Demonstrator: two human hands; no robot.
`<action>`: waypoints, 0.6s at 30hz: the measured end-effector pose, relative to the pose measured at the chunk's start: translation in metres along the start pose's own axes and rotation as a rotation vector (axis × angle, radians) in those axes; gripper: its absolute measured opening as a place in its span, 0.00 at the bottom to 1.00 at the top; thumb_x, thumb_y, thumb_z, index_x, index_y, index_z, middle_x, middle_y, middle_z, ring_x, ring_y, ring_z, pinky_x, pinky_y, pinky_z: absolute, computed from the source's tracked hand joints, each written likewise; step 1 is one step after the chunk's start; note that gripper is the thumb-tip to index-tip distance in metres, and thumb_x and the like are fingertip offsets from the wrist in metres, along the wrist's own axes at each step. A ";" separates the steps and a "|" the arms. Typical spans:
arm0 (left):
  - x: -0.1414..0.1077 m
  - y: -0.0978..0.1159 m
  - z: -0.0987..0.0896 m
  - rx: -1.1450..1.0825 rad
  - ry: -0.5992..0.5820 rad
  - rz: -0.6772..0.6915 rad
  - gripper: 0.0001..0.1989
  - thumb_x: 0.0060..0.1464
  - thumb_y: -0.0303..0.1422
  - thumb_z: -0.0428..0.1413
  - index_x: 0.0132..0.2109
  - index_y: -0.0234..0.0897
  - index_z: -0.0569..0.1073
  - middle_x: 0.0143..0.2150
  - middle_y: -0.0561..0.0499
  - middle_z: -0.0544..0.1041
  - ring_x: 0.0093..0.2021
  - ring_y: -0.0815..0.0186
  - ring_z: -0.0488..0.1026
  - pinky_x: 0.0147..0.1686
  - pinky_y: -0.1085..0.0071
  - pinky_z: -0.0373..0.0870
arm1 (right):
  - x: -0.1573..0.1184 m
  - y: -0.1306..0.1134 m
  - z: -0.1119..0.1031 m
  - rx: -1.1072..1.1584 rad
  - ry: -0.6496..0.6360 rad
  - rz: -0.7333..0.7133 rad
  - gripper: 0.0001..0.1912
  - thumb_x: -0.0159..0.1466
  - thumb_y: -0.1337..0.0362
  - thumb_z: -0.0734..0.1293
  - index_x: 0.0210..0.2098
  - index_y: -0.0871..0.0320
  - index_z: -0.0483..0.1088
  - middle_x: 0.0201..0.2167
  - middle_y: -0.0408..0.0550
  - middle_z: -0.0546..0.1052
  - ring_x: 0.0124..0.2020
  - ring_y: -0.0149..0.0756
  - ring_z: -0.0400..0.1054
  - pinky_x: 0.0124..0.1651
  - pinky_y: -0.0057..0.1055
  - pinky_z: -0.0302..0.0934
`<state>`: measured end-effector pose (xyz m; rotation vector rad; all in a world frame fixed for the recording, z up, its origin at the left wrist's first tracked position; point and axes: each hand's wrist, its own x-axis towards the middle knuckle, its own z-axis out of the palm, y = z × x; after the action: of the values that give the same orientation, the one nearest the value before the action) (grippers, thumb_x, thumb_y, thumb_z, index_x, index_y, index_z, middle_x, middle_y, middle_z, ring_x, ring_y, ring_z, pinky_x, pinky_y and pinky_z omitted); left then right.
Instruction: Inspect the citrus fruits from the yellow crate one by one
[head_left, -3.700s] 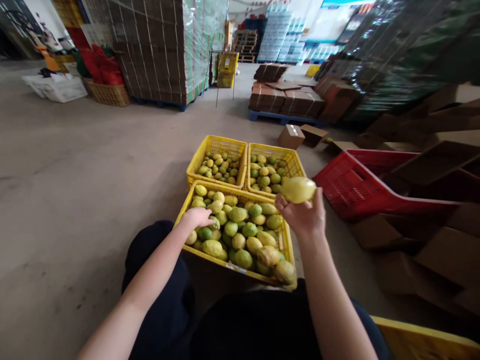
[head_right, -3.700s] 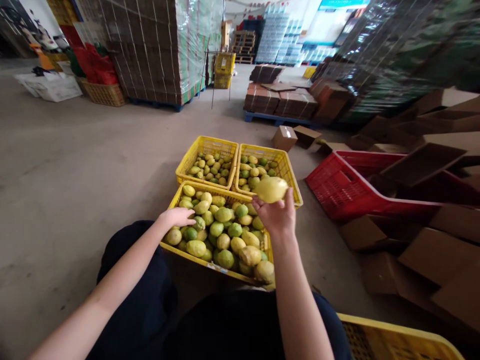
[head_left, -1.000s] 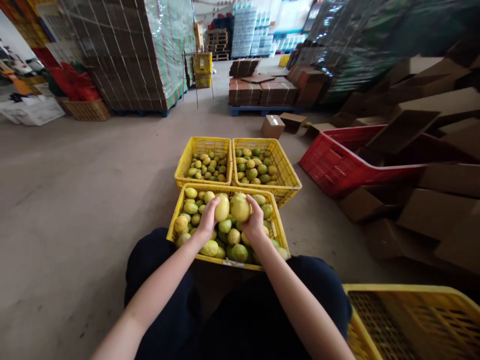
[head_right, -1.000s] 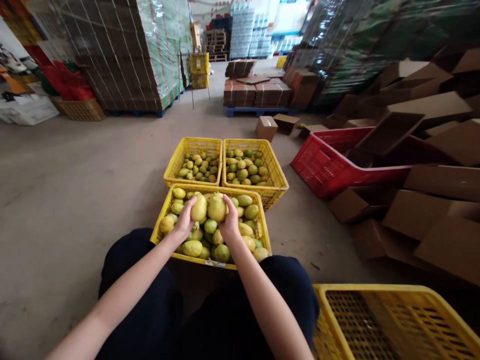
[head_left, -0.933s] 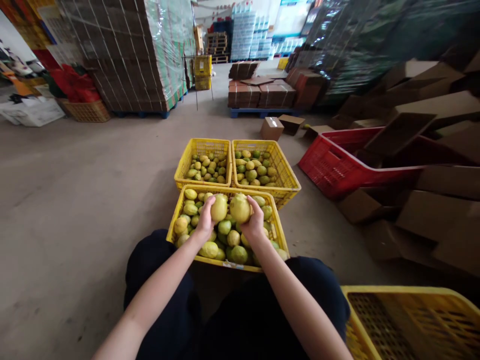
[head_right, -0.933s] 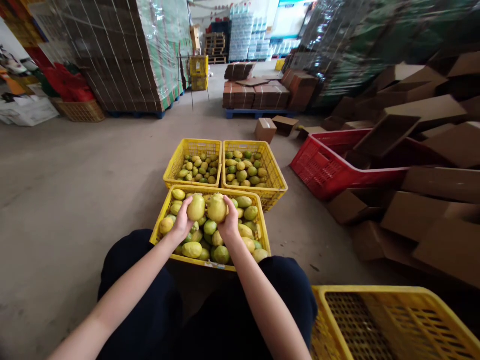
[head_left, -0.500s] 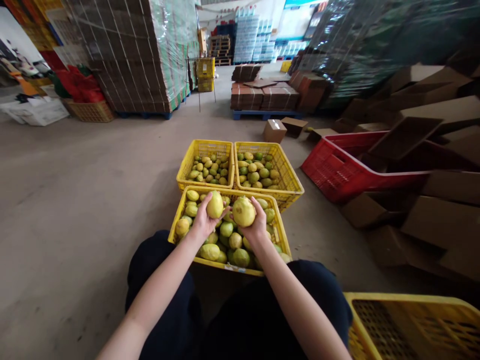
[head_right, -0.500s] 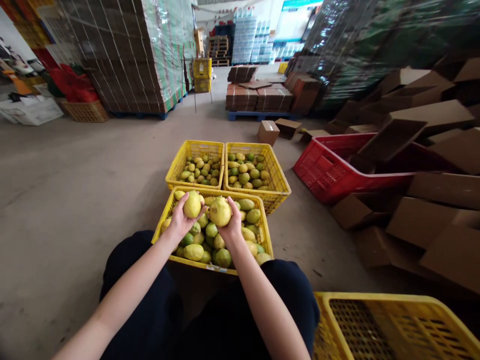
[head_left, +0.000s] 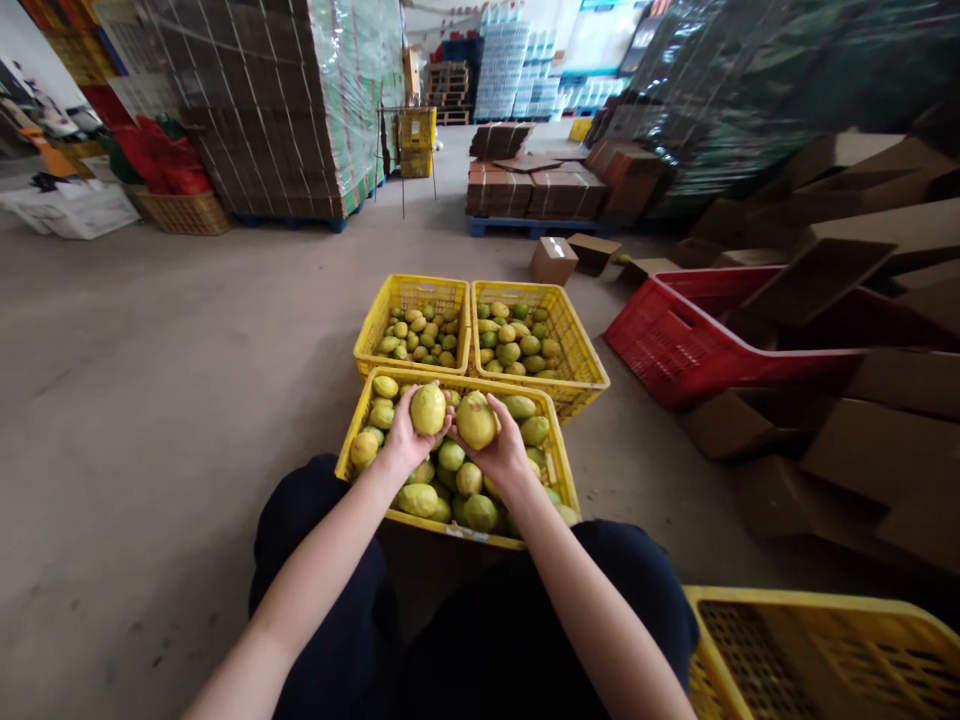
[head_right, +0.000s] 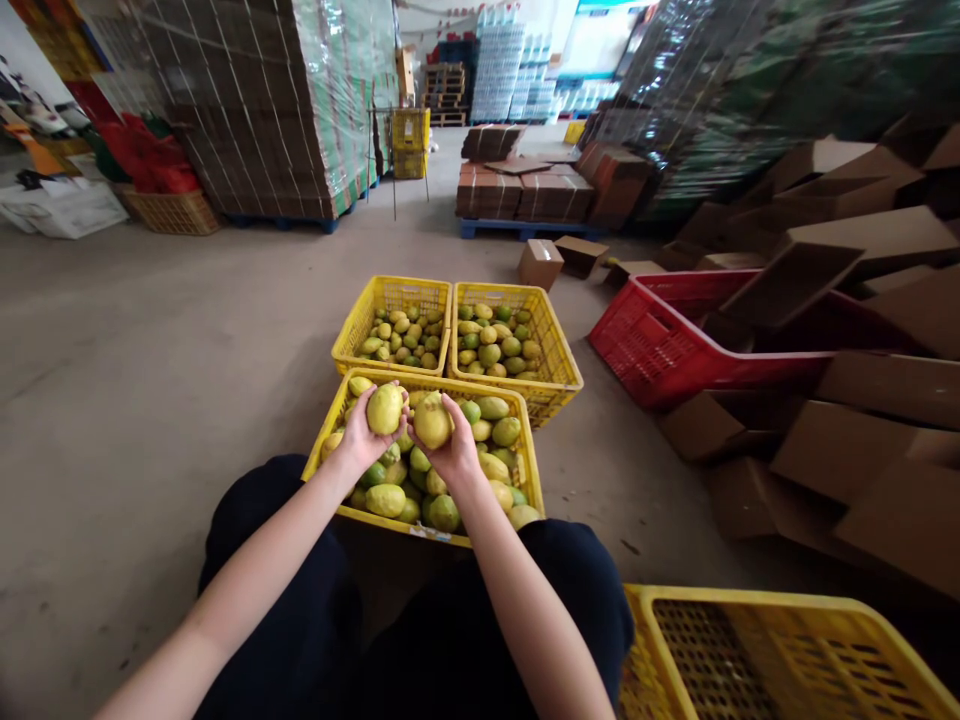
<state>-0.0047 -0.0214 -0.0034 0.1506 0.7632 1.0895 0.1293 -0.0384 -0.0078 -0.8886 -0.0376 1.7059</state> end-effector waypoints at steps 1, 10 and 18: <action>0.000 0.000 0.000 -0.008 -0.007 -0.006 0.15 0.65 0.39 0.47 0.48 0.39 0.76 0.39 0.46 0.80 0.38 0.62 0.78 0.33 0.70 0.77 | -0.002 0.000 0.002 -0.011 -0.018 -0.013 0.02 0.61 0.64 0.66 0.34 0.55 0.70 0.26 0.43 0.80 0.24 0.36 0.75 0.26 0.31 0.73; 0.000 0.002 -0.003 0.066 -0.035 -0.014 0.15 0.62 0.39 0.49 0.47 0.38 0.75 0.36 0.48 0.79 0.27 0.69 0.74 0.27 0.74 0.74 | -0.004 -0.005 0.003 0.009 0.037 -0.007 0.05 0.56 0.63 0.65 0.32 0.56 0.69 0.23 0.44 0.78 0.23 0.37 0.74 0.25 0.31 0.72; 0.001 0.005 -0.002 0.117 -0.003 -0.008 0.16 0.59 0.43 0.52 0.46 0.38 0.75 0.36 0.48 0.79 0.30 0.66 0.75 0.27 0.73 0.73 | 0.000 0.002 0.002 -0.121 -0.011 -0.109 0.06 0.53 0.63 0.68 0.31 0.55 0.69 0.22 0.40 0.77 0.23 0.35 0.73 0.25 0.29 0.72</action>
<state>-0.0095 -0.0185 -0.0026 0.2478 0.8243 1.0370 0.1269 -0.0383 -0.0071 -0.9491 -0.1955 1.6199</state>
